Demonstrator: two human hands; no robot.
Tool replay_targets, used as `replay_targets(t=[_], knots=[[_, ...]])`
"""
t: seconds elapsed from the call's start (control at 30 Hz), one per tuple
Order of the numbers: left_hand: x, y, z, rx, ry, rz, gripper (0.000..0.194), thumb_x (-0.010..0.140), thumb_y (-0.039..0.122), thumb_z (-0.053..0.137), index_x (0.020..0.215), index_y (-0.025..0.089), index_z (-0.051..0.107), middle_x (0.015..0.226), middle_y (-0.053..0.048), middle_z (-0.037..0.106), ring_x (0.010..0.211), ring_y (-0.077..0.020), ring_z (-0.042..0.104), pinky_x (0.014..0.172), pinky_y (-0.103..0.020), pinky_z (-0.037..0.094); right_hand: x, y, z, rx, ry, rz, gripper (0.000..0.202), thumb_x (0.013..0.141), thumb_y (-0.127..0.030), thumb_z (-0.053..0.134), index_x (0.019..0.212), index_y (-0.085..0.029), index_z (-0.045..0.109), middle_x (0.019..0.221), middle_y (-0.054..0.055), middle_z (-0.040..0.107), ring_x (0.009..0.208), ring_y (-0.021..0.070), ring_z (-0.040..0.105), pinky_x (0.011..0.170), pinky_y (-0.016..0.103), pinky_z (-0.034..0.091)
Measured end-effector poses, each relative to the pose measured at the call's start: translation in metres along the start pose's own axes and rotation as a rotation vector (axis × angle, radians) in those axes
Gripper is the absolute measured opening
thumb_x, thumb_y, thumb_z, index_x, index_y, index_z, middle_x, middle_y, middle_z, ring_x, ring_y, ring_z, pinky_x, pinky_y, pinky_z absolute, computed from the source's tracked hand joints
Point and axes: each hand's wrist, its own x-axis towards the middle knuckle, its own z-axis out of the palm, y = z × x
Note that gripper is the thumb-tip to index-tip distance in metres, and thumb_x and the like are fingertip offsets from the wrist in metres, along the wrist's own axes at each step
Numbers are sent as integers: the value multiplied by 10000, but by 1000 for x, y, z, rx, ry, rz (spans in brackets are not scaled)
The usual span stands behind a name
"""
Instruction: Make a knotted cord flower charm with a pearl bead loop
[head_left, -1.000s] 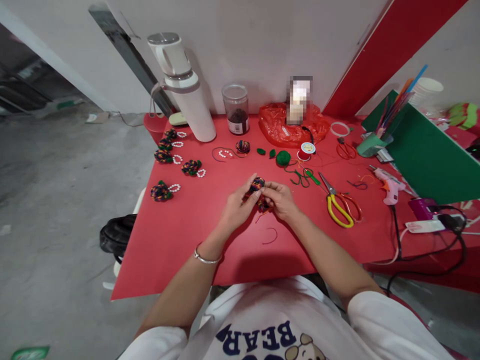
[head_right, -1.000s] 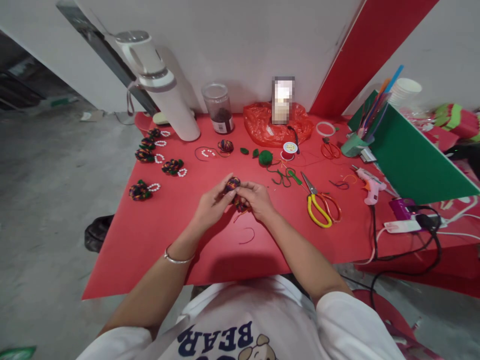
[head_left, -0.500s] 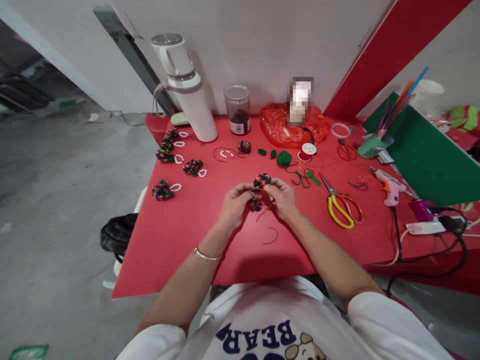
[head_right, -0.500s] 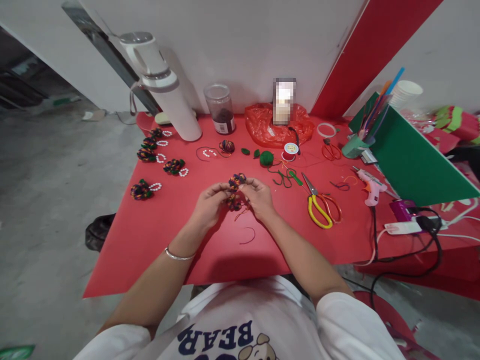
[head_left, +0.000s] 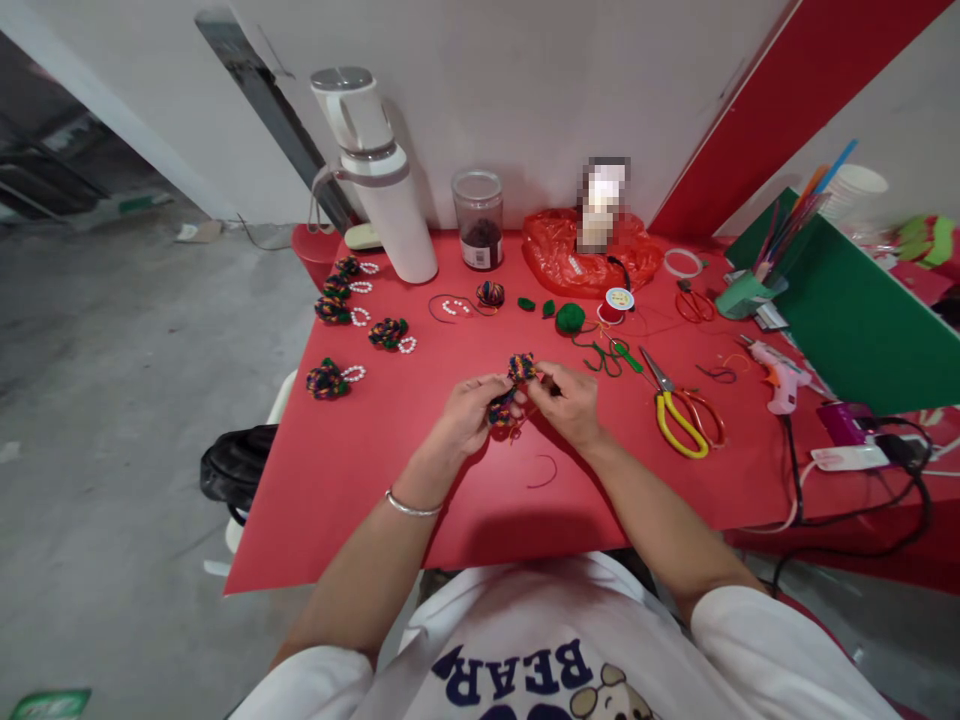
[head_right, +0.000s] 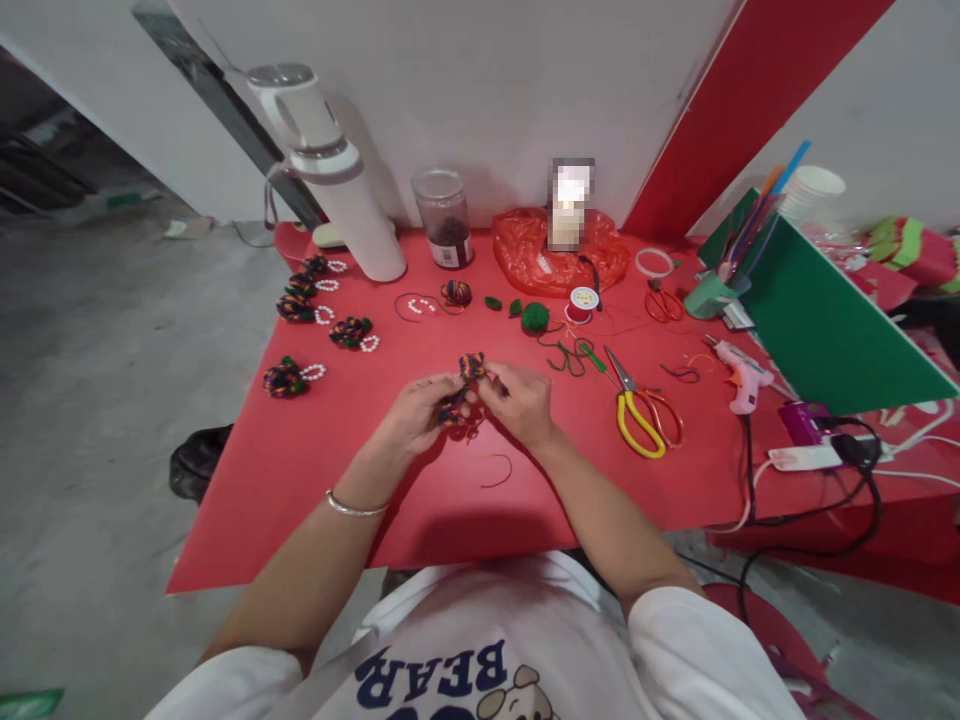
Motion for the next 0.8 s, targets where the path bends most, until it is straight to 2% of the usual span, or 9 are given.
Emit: replay_targets(t=[0.1, 0.17, 0.3, 0.43, 0.5, 0.57, 0.63, 0.7, 0.8], knots=[[-2, 5, -2, 11, -40, -31, 175, 643, 210, 721, 771, 95, 691, 645, -69, 709, 452, -119, 599, 452, -218, 493, 2, 6, -4, -156, 28, -275, 156, 941, -225, 588, 937, -190, 739, 648, 7, 685, 572, 122, 599, 624, 250, 450], [-3, 7, -3, 12, -67, -42, 240, 626, 185, 712, 843, 83, 706, 693, -79, 727, 464, -127, 608, 441, -223, 498, 4, 8, -8, -252, 19, -382, 147, 958, -230, 600, 956, -181, 738, 667, 19, 700, 582, 123, 598, 624, 253, 435], [-3, 7, -5, 12, -65, -24, 284, 694, 330, 747, 828, 84, 703, 723, -99, 723, 496, -147, 630, 424, -239, 506, 6, 8, -13, -414, -66, -448, 170, 986, -307, 600, 1001, -204, 736, 626, 8, 662, 585, 128, 562, 617, 269, 395], [-2, 5, -3, 102, -25, 47, 385, 679, 440, 831, 774, 93, 695, 666, -69, 685, 480, -128, 606, 409, -222, 488, 4, 6, -13, -391, -159, -426, 179, 999, -301, 580, 1001, -216, 737, 594, -6, 627, 581, 127, 552, 602, 280, 373], [-1, 4, -3, 131, -2, 83, 397, 661, 448, 849, 773, 100, 697, 656, -61, 679, 479, -124, 602, 412, -219, 486, 2, 4, -10, -290, -190, -340, 177, 993, -290, 578, 1005, -219, 740, 629, 5, 657, 606, 129, 577, 621, 278, 396], [0, 4, -4, 141, 10, 117, 392, 666, 457, 837, 770, 106, 697, 656, -60, 679, 478, -126, 602, 415, -224, 490, 0, -1, -7, -99, -193, -187, 159, 967, -288, 601, 1017, -220, 736, 723, 24, 711, 659, 136, 618, 672, 277, 444], [1, 4, -6, 143, 8, 161, 368, 683, 450, 815, 760, 112, 691, 658, -56, 677, 479, -128, 602, 421, -231, 500, -2, -6, -3, 178, -194, 55, 136, 926, -287, 629, 1000, -215, 717, 782, 31, 732, 685, 141, 643, 698, 282, 486], [2, 4, -7, 155, -17, 201, 338, 714, 435, 787, 770, 116, 688, 656, -49, 671, 487, -131, 608, 437, -238, 512, -1, -10, 1, 484, -234, 341, 126, 878, -315, 661, 944, -212, 689, 741, 15, 713, 649, 140, 641, 660, 280, 507], [1, 4, -7, 189, -39, 254, 336, 753, 399, 764, 932, 121, 703, 691, -34, 676, 513, -137, 631, 468, -243, 527, 2, -14, 3, 830, -322, 663, 215, 795, -396, 730, 869, -204, 669, 672, -6, 674, 584, 129, 611, 583, 265, 504]])
